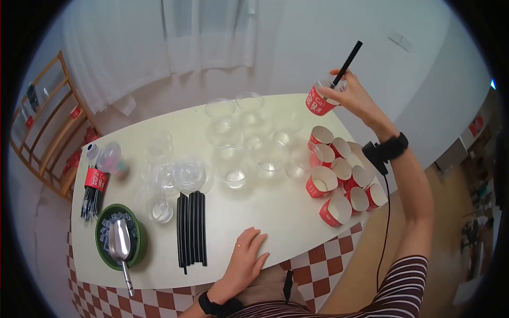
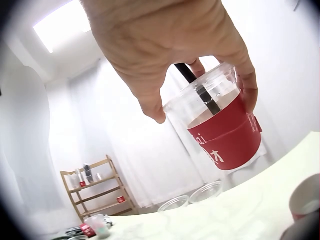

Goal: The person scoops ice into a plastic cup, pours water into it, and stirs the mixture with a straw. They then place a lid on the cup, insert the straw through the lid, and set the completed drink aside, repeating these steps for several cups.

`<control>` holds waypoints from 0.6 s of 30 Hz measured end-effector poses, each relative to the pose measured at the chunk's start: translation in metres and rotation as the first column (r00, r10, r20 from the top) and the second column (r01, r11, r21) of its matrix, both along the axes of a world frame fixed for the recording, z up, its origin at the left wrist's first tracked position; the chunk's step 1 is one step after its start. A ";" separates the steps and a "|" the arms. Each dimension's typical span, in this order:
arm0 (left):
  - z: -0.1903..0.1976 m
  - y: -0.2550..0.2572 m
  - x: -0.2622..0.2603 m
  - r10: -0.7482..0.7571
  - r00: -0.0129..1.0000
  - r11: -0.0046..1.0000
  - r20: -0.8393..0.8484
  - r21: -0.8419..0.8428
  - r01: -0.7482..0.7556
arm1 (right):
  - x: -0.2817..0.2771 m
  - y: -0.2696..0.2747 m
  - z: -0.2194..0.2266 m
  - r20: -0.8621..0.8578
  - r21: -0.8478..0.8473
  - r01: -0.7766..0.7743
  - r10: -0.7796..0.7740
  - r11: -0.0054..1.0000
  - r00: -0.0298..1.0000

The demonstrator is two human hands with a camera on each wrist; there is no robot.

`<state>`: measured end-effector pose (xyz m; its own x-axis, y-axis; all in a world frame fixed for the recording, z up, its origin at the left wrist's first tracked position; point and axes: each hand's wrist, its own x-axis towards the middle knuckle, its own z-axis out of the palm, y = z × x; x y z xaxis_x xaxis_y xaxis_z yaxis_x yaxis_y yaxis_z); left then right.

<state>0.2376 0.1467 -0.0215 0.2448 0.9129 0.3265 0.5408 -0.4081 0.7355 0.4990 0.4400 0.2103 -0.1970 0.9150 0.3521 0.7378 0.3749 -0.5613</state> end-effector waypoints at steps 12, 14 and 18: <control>0.000 0.006 -0.002 -0.064 0.994 0.998 -0.086 -0.021 0.062 | -0.024 0.190 -0.112 0.195 -0.094 0.101 -0.081 0.990 0.977; -0.004 0.005 -0.001 -0.058 0.997 0.998 -0.053 -0.021 0.057 | -0.025 0.199 -0.124 0.190 -0.110 0.100 -0.078 0.989 0.979; -0.012 0.003 0.001 -0.052 0.999 0.999 -0.005 0.013 0.052 | -0.026 0.210 -0.140 0.199 -0.156 0.105 -0.073 0.982 0.977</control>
